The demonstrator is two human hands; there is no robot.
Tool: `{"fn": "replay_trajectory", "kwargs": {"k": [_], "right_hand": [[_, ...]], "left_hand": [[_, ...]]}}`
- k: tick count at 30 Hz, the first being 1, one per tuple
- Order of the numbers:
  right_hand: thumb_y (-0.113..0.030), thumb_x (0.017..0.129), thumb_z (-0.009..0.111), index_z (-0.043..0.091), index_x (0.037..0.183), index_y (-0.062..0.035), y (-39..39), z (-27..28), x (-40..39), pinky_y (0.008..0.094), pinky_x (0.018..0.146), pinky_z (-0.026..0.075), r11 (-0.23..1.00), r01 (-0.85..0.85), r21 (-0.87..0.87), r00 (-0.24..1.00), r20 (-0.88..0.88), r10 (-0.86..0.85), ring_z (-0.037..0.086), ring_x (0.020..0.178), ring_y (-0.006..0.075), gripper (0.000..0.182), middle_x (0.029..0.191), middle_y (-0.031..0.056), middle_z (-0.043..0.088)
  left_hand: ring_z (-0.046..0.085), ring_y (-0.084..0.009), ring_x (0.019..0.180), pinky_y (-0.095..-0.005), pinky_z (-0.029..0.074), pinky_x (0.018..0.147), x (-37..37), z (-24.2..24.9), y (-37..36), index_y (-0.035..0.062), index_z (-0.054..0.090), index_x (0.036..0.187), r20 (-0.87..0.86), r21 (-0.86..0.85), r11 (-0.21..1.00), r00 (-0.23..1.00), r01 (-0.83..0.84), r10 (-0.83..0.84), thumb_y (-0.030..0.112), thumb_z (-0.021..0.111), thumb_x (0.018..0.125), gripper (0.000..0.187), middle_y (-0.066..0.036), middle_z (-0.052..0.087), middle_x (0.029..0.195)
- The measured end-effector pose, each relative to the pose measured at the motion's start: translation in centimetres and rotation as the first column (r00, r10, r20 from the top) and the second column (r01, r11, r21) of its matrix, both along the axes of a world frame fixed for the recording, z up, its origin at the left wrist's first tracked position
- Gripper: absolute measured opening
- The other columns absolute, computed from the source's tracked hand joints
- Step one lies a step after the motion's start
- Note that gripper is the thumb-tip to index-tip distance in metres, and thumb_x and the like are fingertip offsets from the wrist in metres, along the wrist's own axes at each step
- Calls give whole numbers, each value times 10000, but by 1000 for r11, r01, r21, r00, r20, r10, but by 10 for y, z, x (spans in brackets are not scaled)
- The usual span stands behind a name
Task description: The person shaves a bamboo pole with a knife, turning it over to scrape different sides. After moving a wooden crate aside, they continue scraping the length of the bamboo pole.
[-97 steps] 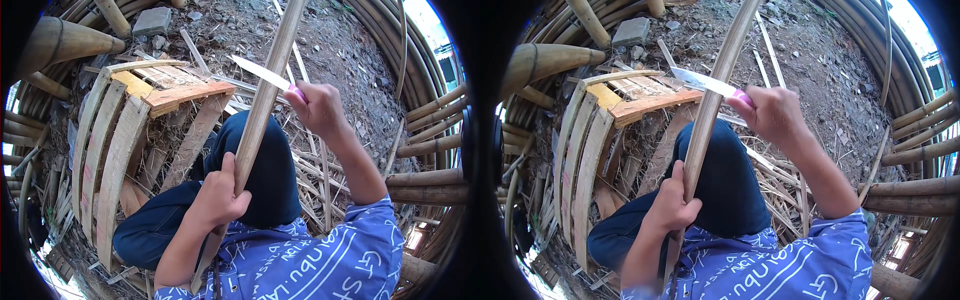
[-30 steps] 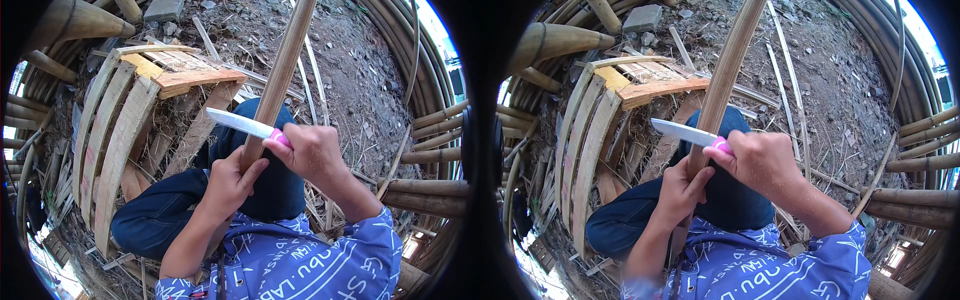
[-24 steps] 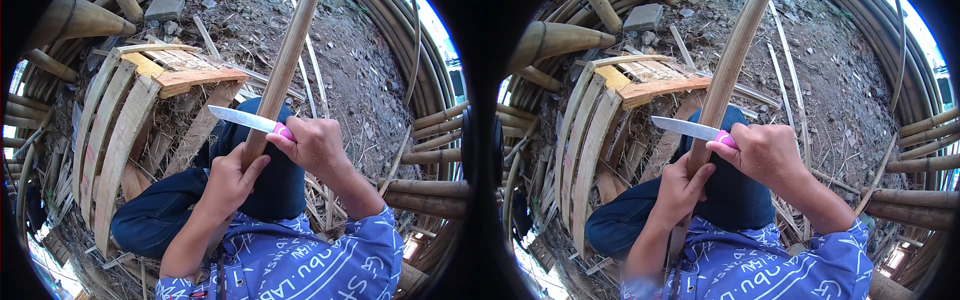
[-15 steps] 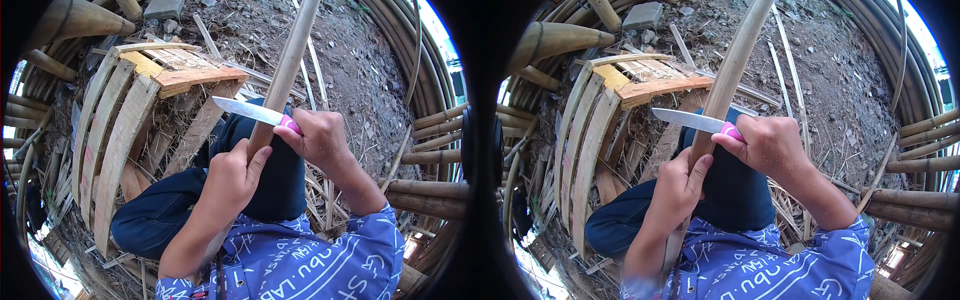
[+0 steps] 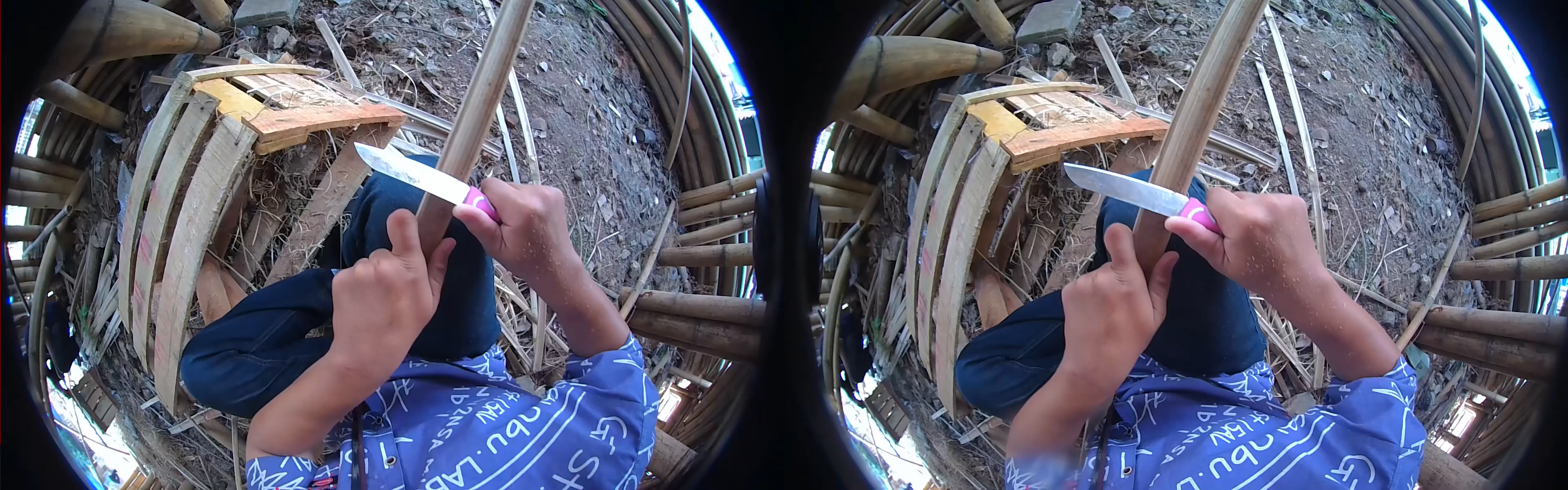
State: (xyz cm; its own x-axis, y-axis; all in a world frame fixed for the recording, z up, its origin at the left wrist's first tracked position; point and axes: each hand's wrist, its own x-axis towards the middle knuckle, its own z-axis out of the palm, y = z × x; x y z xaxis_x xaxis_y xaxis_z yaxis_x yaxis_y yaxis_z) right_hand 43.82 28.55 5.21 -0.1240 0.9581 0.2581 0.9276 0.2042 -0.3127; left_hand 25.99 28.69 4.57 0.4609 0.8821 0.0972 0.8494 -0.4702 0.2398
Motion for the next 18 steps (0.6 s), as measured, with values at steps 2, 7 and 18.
{"fn": "replay_trajectory", "kwargs": {"k": [2,7,18], "right_hand": [[-504,857,585,515,607,-83,4,-4,5,386,416,433,1000,-13,18,995,99,11,576,448,286,494,496,105,525],[-496,902,531,551,618,-69,31,-11,35,390,439,441,979,169,111,986,-11,-169,588,480,313,513,501,118,539],[-584,921,430,597,609,-26,85,-8,72,396,492,441,957,268,114,956,-156,-249,578,485,305,661,505,142,546]], "left_hand": [[594,-223,403,-311,466,353,2,1,-1,32,433,952,-3,-22,1000,1000,-6,6,440,502,930,414,-53,521,452],[592,-218,399,-310,464,351,3,3,-6,33,437,968,-44,-9,1000,999,-9,8,432,491,935,405,-49,520,450],[592,-249,399,-328,471,354,1,5,-2,29,411,952,-7,-70,998,1000,3,-4,427,479,943,404,-74,520,437]]}}
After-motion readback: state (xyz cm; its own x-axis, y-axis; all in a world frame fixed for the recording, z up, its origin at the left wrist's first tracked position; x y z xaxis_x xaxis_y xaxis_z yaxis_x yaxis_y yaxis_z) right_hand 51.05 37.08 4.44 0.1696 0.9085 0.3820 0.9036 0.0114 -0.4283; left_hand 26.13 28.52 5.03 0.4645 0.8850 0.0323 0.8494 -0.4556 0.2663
